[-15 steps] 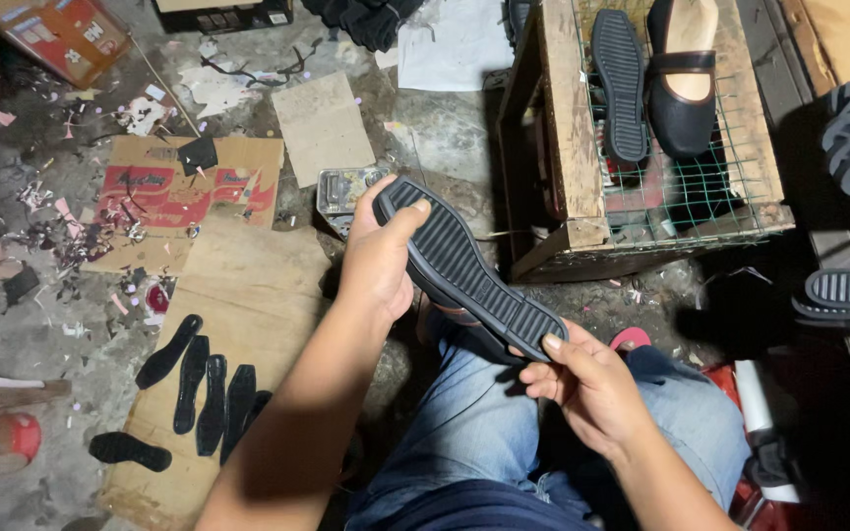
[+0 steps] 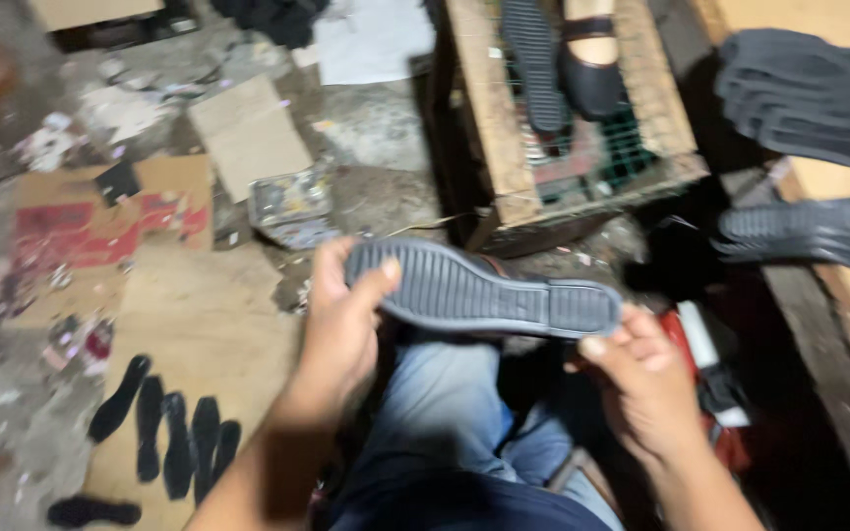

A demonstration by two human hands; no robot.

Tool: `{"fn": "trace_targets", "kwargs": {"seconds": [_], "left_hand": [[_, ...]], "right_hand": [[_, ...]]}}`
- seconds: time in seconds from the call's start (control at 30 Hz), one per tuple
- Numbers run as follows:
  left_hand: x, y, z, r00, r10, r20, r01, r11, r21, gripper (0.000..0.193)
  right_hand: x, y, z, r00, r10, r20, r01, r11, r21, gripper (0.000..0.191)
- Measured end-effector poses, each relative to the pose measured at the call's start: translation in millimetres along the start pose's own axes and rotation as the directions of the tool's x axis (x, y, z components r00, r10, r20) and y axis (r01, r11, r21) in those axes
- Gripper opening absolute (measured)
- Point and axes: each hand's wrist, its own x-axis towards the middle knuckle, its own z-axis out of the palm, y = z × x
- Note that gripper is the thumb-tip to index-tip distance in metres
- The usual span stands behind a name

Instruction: The person sits on the workshop floor and uses a knife to trim and scrape the edge of a shoe sole, rotating the shoe to work around it. They press and fit the sole against the shoe upper, then continue trimming the sole edge by hand.

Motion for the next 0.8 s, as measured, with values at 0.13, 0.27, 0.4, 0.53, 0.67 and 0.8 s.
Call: {"fn": "trace_targets", "kwargs": {"seconds": [0.13, 0.27, 0.4, 0.53, 0.67, 0.8], "left_hand": [[-41, -57, 20, 0.913, -0.18, 0.365, 0.298, 0.908, -0.295, 0.034], [-48, -98, 19, 0.818, -0.298, 0.492, 0.425, 0.89, -0.167, 0.037], [-41, -105, 17, 0.754, -0.346, 0.558, 0.482, 0.869, -0.113, 0.038], [-38, -108, 25, 0.755, -0.4, 0.52, 0.512, 0.854, -0.087, 0.038], [-42, -111, 25, 0.76, -0.401, 0.511, 0.513, 0.853, -0.093, 0.037], [-46, -113, 24, 0.753, -0.408, 0.516, 0.517, 0.852, -0.081, 0.038]], "right_hand": [[-36, -20, -63, 0.979, -0.044, -0.199, 0.044, 0.999, -0.002, 0.033], [-68, 0, -93, 0.944, -0.129, -0.303, 0.074, 0.98, -0.185, 0.029], [-86, 11, -103, 0.912, -0.312, -0.265, 0.13, 0.834, -0.536, 0.024], [-79, 12, -111, 0.902, -0.313, -0.298, 0.126, 0.851, -0.511, 0.022], [-76, 13, -116, 0.913, -0.283, -0.293, 0.124, 0.878, -0.462, 0.021], [-79, 15, -117, 0.906, -0.299, -0.3, 0.123, 0.864, -0.489, 0.022]]}}
